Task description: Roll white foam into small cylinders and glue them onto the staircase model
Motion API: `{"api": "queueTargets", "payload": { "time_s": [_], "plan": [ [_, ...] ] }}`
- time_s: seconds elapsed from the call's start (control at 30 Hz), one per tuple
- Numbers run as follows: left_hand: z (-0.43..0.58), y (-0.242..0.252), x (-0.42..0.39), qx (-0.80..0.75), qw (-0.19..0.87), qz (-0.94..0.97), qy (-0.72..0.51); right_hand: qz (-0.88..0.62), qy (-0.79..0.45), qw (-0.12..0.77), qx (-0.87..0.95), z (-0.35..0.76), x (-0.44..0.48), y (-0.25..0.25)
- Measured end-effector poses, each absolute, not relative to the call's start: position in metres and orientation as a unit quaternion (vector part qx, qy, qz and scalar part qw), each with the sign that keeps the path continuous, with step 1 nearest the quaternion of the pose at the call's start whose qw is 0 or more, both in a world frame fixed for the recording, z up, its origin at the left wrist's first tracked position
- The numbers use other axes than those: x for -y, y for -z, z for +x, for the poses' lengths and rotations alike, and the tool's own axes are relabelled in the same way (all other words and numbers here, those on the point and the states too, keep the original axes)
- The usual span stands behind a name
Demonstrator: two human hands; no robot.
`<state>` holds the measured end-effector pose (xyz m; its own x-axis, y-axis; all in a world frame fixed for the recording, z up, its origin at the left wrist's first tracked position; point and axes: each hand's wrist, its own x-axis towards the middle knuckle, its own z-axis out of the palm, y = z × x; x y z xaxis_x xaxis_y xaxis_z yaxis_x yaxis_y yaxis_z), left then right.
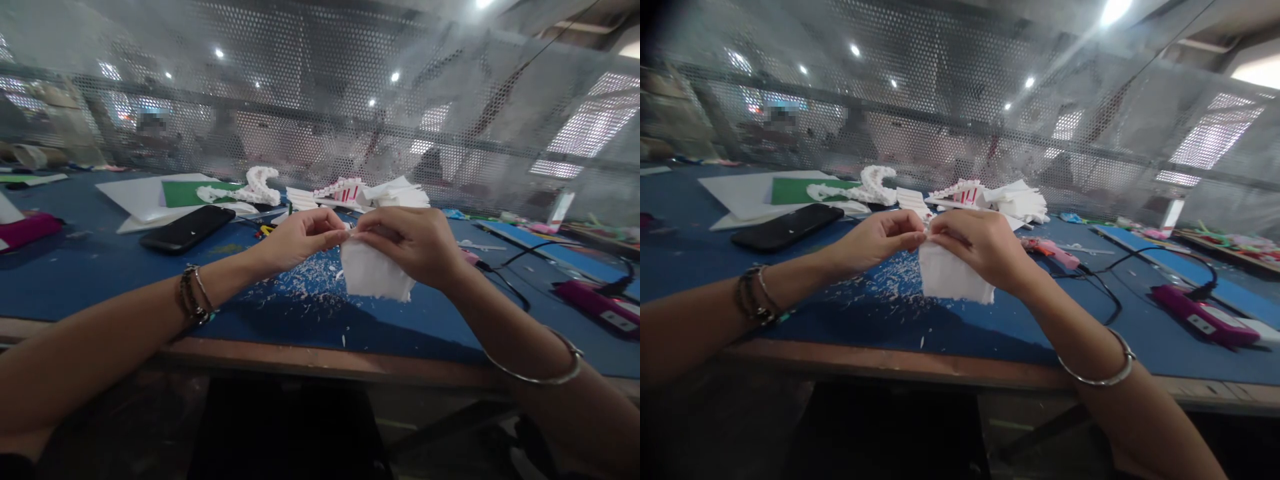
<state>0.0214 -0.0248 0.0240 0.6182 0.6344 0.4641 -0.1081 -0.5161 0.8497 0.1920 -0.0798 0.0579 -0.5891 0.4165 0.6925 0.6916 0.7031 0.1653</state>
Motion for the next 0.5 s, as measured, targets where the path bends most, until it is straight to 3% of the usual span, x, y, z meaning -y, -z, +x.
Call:
{"api": "queueTargets", "payload": {
  "time_s": [0.3,0.5],
  "plan": [
    [0.0228,-0.0216,0.0256,-0.126,0.518,0.736,-0.417,-0.338,0.096,0.371,0.859,0.1914,0.0770,-0.0554],
    [0.0258,-0.0170,0.0280,-0.089,0.622,0.680,-0.377,-0.327,-0.027,0.437,0.838,0.1860,0.0761,-0.0507]
  ]
}}
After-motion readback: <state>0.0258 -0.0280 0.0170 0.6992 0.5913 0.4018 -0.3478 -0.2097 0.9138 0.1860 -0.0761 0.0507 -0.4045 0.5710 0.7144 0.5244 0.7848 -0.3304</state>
